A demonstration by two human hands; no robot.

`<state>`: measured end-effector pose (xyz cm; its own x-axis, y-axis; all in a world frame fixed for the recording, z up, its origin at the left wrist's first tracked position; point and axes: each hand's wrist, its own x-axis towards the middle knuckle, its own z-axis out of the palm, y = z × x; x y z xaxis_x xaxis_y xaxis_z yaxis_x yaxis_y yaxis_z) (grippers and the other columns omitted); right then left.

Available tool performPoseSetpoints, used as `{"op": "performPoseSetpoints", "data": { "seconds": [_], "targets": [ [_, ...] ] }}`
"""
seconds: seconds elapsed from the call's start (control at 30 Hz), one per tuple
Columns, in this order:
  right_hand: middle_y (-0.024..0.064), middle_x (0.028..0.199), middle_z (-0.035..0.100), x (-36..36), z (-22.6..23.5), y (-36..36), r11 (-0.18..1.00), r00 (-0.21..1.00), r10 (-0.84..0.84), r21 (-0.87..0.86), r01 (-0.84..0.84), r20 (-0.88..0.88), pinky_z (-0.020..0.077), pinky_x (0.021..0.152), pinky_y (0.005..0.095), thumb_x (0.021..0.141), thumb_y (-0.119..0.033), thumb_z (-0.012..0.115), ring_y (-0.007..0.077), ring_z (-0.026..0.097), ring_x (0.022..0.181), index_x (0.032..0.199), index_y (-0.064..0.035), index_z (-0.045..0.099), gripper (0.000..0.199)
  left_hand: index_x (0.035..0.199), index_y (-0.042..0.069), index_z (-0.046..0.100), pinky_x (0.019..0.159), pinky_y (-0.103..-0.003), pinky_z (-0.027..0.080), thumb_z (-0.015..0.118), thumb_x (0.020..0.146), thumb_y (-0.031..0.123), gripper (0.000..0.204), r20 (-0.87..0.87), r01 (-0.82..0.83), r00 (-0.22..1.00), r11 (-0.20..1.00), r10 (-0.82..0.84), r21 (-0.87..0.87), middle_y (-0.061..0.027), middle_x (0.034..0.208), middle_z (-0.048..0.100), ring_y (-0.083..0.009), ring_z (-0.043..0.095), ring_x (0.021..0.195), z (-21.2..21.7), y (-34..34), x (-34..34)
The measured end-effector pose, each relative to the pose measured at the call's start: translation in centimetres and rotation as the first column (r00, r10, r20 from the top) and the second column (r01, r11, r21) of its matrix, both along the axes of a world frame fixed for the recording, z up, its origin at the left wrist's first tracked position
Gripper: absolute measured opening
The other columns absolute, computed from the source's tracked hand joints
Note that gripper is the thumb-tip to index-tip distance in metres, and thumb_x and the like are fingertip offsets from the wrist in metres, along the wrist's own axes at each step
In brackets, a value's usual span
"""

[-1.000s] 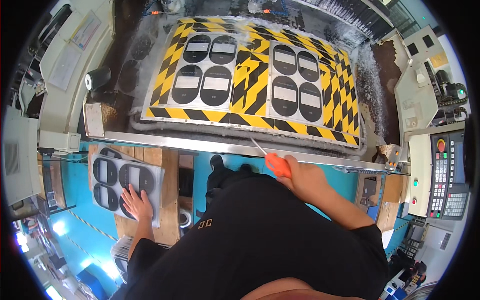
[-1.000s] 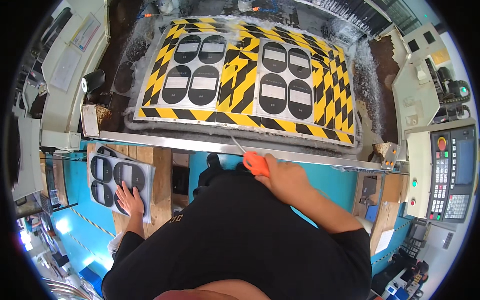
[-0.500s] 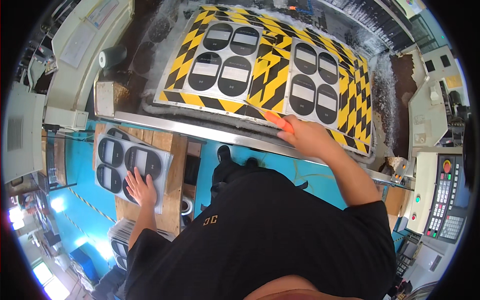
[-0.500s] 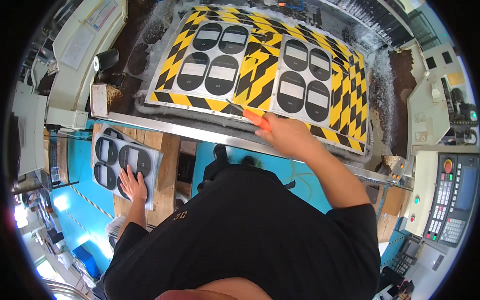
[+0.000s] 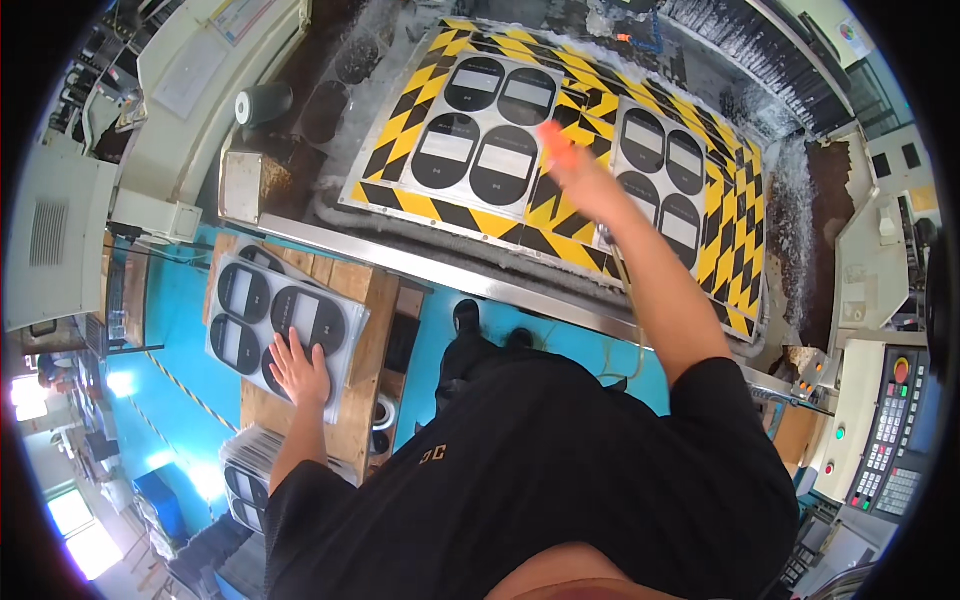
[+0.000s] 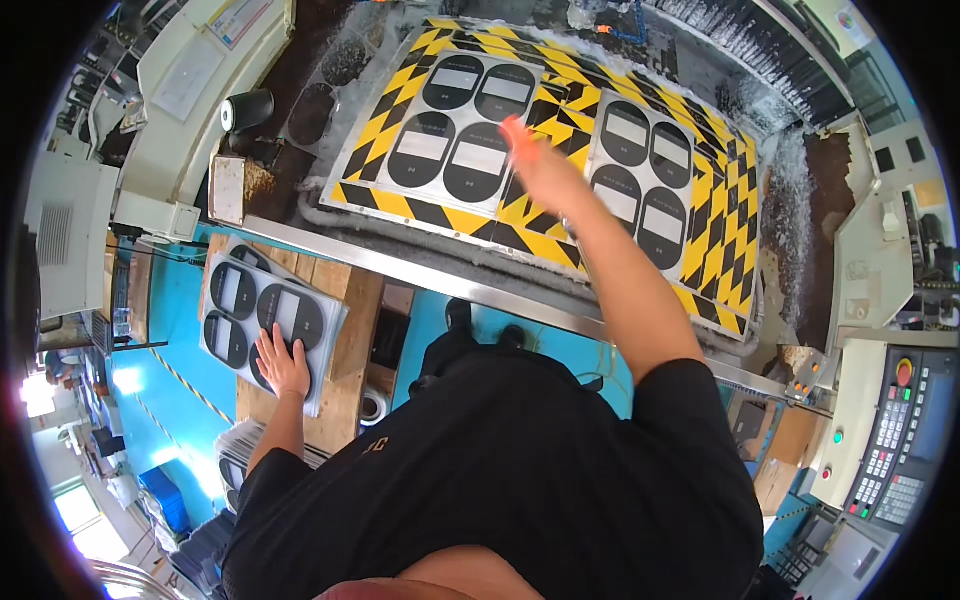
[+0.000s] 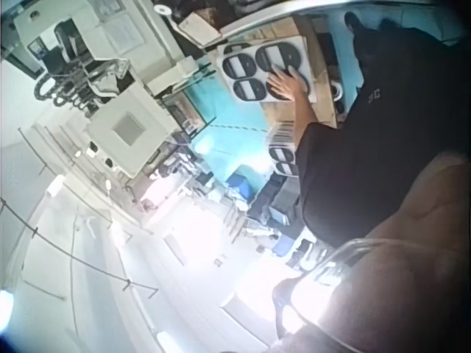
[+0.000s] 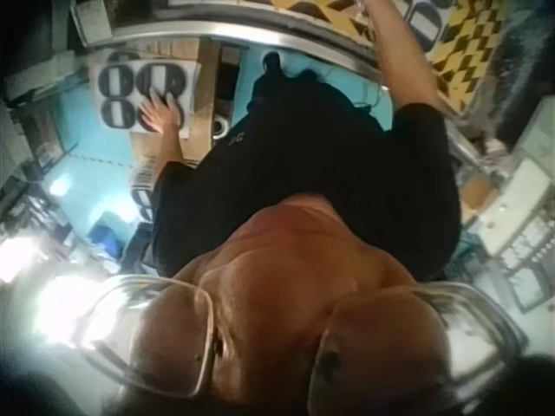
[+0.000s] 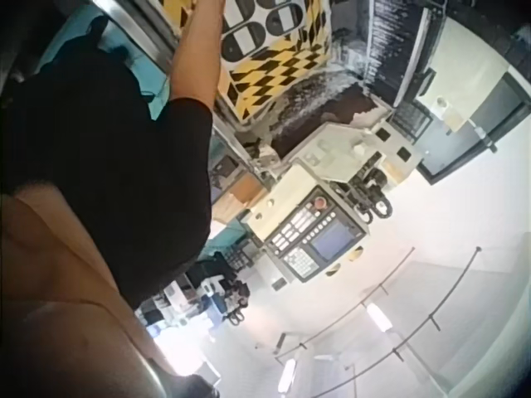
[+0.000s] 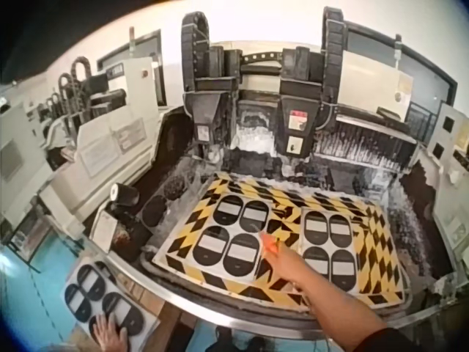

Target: The person uses an air duster to spray a machine bed, removes a sheet of plastic components, and places a new sheet onto the bed. They then spray the bed again before picking up and positioning large glass panels onto the machine.

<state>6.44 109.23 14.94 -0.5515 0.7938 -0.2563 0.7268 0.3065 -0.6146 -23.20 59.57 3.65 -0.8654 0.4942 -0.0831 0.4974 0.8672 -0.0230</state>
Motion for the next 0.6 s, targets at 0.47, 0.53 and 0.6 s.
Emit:
{"op": "performPoseSetpoints", "data": {
  "seconds": [0.47,0.53,0.6],
  "targets": [
    [0.0258,0.104,0.068,-1.0,1.6,-2.0,0.999,0.999,0.015,0.047,-0.017,0.034,0.0517,0.083,0.0501,0.094,-0.047,0.058,0.0416,0.067,0.097,0.124,-0.0013,0.048,0.055,0.156,0.021,0.03,0.12,-0.054,0.011,0.049,0.096,0.047,0.068,-0.027,0.029,0.999,0.999,-0.028,0.028,-0.0137,0.164,0.019,-0.0341,0.015,0.151,-0.5,0.1,-0.4],
    [0.0246,0.097,0.069,0.7,2.1,-3.3,1.0,0.996,0.016,0.025,-0.019,0.085,0.0537,0.077,0.0484,0.095,-0.045,0.059,0.0415,0.069,0.09,0.121,0.0026,0.047,0.056,0.156,0.021,0.029,0.12,-0.054,0.011,0.049,0.096,0.048,0.068,-0.023,0.023,0.999,1.0,-0.023,0.011,-0.0138,0.164,0.019,-0.0345,0.015,0.151,-0.8,0.0,-0.6],
    [0.025,0.093,0.069,2.2,4.6,-8.5,0.963,0.956,0.24,0.081,-0.256,0.167,0.0532,0.077,0.049,0.095,-0.045,0.059,0.0416,0.068,0.087,0.117,0.0011,0.048,0.053,0.154,0.02,0.033,0.119,-0.056,0.013,0.053,0.095,0.046,0.068,-0.038,0.035,0.999,0.998,-0.034,0.042,-0.015,0.162,0.022,-0.0358,0.017,0.15,-1.4,-0.4,-1.0]
  ]
}}
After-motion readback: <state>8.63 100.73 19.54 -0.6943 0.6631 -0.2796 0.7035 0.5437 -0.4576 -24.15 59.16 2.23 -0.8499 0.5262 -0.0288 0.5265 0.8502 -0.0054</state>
